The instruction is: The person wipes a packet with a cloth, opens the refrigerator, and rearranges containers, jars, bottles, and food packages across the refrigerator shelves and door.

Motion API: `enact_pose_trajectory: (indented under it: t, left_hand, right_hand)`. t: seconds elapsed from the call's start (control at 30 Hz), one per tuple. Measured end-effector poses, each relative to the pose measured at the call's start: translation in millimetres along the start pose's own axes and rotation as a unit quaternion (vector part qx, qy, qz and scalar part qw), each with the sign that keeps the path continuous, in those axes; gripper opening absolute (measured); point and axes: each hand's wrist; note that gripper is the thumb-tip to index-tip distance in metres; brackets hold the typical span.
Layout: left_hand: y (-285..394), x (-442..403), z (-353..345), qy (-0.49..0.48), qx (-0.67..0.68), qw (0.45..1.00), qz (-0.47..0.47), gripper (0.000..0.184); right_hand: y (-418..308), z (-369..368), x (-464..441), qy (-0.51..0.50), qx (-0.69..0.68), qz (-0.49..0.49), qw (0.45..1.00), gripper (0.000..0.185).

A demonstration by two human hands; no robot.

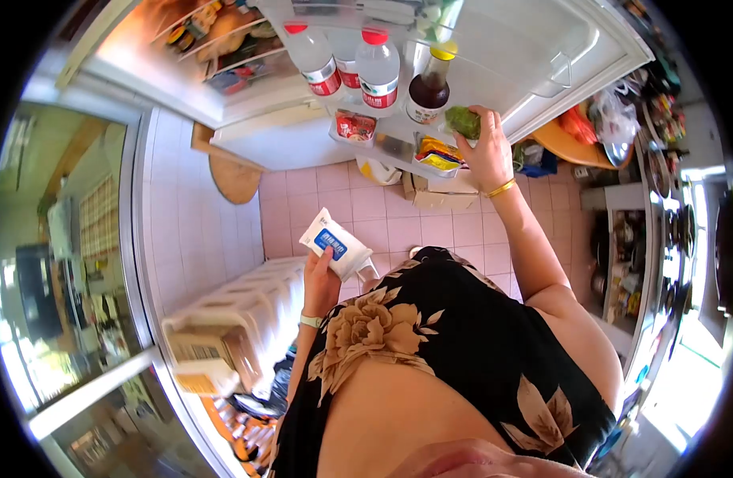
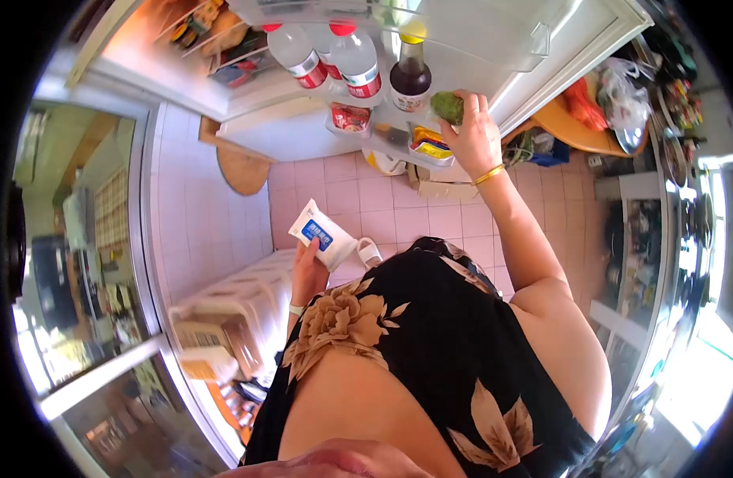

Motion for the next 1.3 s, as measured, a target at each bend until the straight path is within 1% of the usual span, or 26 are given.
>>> enact_pose_trajectory:
  t: [0.03, 0.1, 0.13, 0.2, 0.23, 0.33, 0.4, 0.47, 0.53, 0.57, 0.6, 0.67, 0.73, 0.77, 0.83, 0.87, 0.9, 0.93, 0.97, 1.03, 1.07, 1.13, 1.17, 1.2, 1.27, 1.3]
  left_hand:
    - [14, -14, 1, -0.012, 0.000, 1.000, 0.012, 0.037]
    - [34, -36, 8, -0.049, -0.053, 0.997, 0.017, 0.038]
    - [42, -48, 18, -0.050, -0.060, 0.996, 0.042, 0.040]
    - [56, -68, 23, -0.080, -0.063, 0.993, 0.051, 0.041]
    - [61, -77, 24, -0.109, -0.073, 0.990, 0.049, 0.041]
    - [64, -98, 25, -0.131, -0.059, 0.987, 0.067, 0.040]
    - [67, -110, 23, -0.159, -0.074, 0.982, 0.070, 0.037]
    - [72, -117, 14, -0.158, -0.053, 0.983, 0.072, 0.037]
    - [75, -120, 7, -0.181, -0.133, 0.972, 0.061, 0.043]
    - [74, -121, 9, -0.184, -0.124, 0.973, 0.063, 0.050]
    - [74, -123, 11, -0.188, -0.126, 0.972, 0.066, 0.050]
    - [73, -125, 14, -0.187, -0.159, 0.967, 0.067, 0.049]
    - [75, -127, 16, -0.187, -0.164, 0.966, 0.069, 0.049]
    - [76, -129, 17, -0.184, -0.167, 0.966, 0.069, 0.048]
    - [75, -130, 25, -0.181, -0.180, 0.964, 0.074, 0.047]
    - [74, -129, 29, -0.176, -0.192, 0.962, 0.080, 0.045]
    - [78, -124, 20, -0.177, -0.192, 0.962, 0.081, 0.045]
    - [85, -116, 4, -0.158, -0.176, 0.968, 0.088, 0.038]
    - [90, -112, -4, -0.139, -0.161, 0.972, 0.096, 0.033]
    - [82, -113, 16, -0.127, -0.176, 0.970, 0.112, 0.032]
    - [76, -113, 28, -0.112, -0.192, 0.967, 0.127, 0.032]
    - [72, -110, 33, -0.118, -0.224, 0.960, 0.119, 0.032]
    - [71, -109, 35, -0.125, -0.256, 0.952, 0.110, 0.033]
    - [73, -107, 34, -0.128, -0.256, 0.952, 0.109, 0.033]
    - [80, -104, 32, -0.087, -0.290, 0.941, 0.153, 0.034]
    - [81, -104, 37, -0.090, -0.291, 0.940, 0.152, 0.034]
  right_hand:
    - [-2, -4, -1, 0.006, -0.011, -0.017, 1.000, 0.053]
    - [0, -11, -3, 0.031, -0.001, -0.025, 0.999, 0.052]
    - [2, -17, -3, 0.044, 0.000, -0.025, 0.999, 0.052]
    - [2, -20, -8, 0.050, 0.000, -0.051, 0.997, 0.052]
    - [0, -20, -9, 0.043, 0.009, -0.063, 0.997, 0.051]
    - [0, -19, -11, 0.006, 0.026, -0.103, 0.994, 0.048]
    - [4, -16, -16, -0.004, 0.087, -0.076, 0.993, 0.046]
    - [-7, -5, -20, -0.022, 0.189, -0.078, 0.979, 0.042]
    - [-8, 3, -23, -0.036, 0.215, -0.086, 0.972, 0.041]
    - [-5, 4, -21, -0.035, 0.213, -0.091, 0.972, 0.041]
    - [-2, 6, -22, -0.048, 0.193, -0.099, 0.975, 0.041]
    - [3, 8, -23, -0.060, 0.174, -0.112, 0.977, 0.042]
    - [6, 9, -21, -0.063, 0.091, -0.109, 0.988, 0.042]
    - [8, 7, -19, -0.061, 0.092, -0.111, 0.988, 0.042]
    - [11, -3, -16, 0.023, 0.011, -0.141, 0.990, 0.041]
    - [15, -9, -14, 0.023, 0.012, -0.142, 0.990, 0.041]
    - [20, -16, -12, 0.049, 0.014, -0.132, 0.990, 0.040]
    - [24, -19, -12, 0.077, 0.017, -0.123, 0.989, 0.039]
    - [27, -17, -13, 0.078, 0.018, -0.125, 0.989, 0.039]
    - [32, -12, -14, 0.061, 0.106, -0.048, 0.991, 0.039]
    - [30, -8, -14, 0.062, 0.107, -0.050, 0.991, 0.039]
    - [22, 5, -15, -0.010, 0.093, -0.095, 0.991, 0.038]
    - [14, 8, -13, -0.015, 0.043, -0.133, 0.990, 0.034]
    - [18, 7, -11, -0.013, 0.044, -0.133, 0.990, 0.034]
    - [30, 4, -6, 0.008, 0.028, -0.108, 0.994, 0.030]
    - [29, 2, -5, 0.012, 0.029, -0.109, 0.994, 0.030]
Point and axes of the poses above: each hand's wrist, its own x-axis away from the middle knuckle, its own z-axis out of the back of the hand, y = z × x, and after that the axes turned 13 degrees about -y, right-handed
